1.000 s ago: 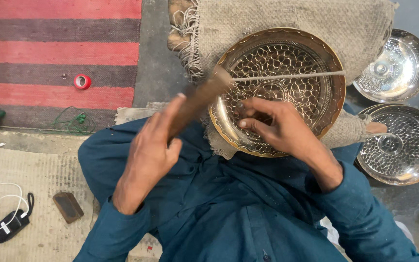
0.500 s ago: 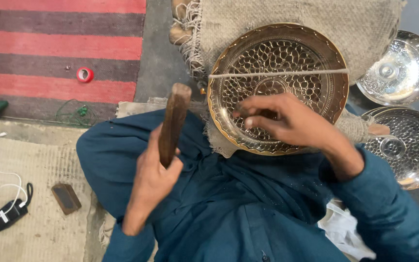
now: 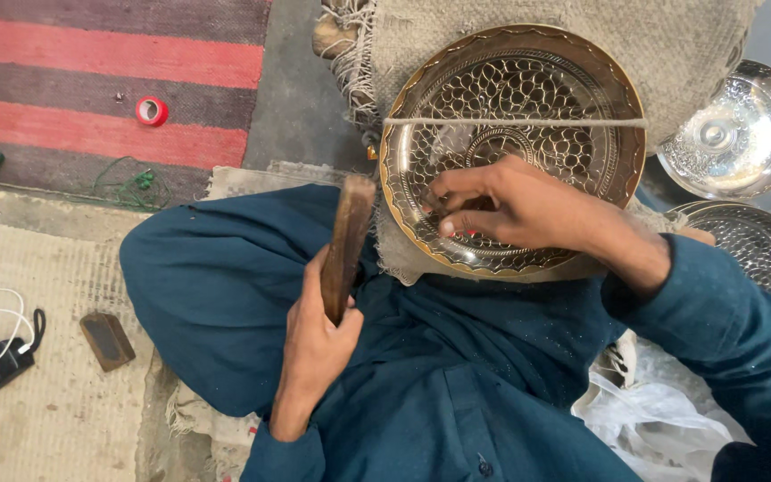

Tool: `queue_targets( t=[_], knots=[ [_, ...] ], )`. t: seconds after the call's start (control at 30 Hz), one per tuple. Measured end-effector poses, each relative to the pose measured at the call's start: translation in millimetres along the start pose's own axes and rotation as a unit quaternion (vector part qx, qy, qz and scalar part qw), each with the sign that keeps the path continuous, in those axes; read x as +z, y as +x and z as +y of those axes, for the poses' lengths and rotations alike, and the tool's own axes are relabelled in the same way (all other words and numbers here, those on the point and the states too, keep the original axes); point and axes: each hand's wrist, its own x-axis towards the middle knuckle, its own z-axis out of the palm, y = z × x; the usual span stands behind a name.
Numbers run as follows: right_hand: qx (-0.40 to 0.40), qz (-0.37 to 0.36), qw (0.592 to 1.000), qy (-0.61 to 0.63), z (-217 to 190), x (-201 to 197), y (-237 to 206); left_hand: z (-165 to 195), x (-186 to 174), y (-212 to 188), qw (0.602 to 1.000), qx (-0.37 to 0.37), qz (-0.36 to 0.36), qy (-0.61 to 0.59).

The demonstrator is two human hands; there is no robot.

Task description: The person sits cross-legged on the floor with a decorative brass tray resting on a cloth pad on their lap. They hold a wooden mallet in one hand and a small punch in the other, repeatedly striking the punch against the tray's surface to emboss and refine an ornate pattern, repositioning the punch across the design.

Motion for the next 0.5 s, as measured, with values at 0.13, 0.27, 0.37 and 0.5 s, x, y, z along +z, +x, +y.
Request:
queue_targets(
  t=[0.13, 0.27, 0.37, 0.5],
  knots=[
    [0.001, 0.016, 1.000, -0.020, 0, 1, -2, 11, -7, 10, 0.990, 0.116, 0.036, 0.069],
    [0.030, 0.012, 0.999, -0.015, 1, 3, -5, 21, -10, 16, 0.987, 0.143, 0.050, 0.056],
    [0.023, 0.002, 1.000, -0.011, 6, 5, -2, 24, -10, 18, 0.991, -0.123, -0.005, -0.045],
    [0.004, -0.002, 1.000, -0.012, 11, 8, -1, 23, -12, 18, 0.979, 0.136, 0.030, 0.148]
  ],
)
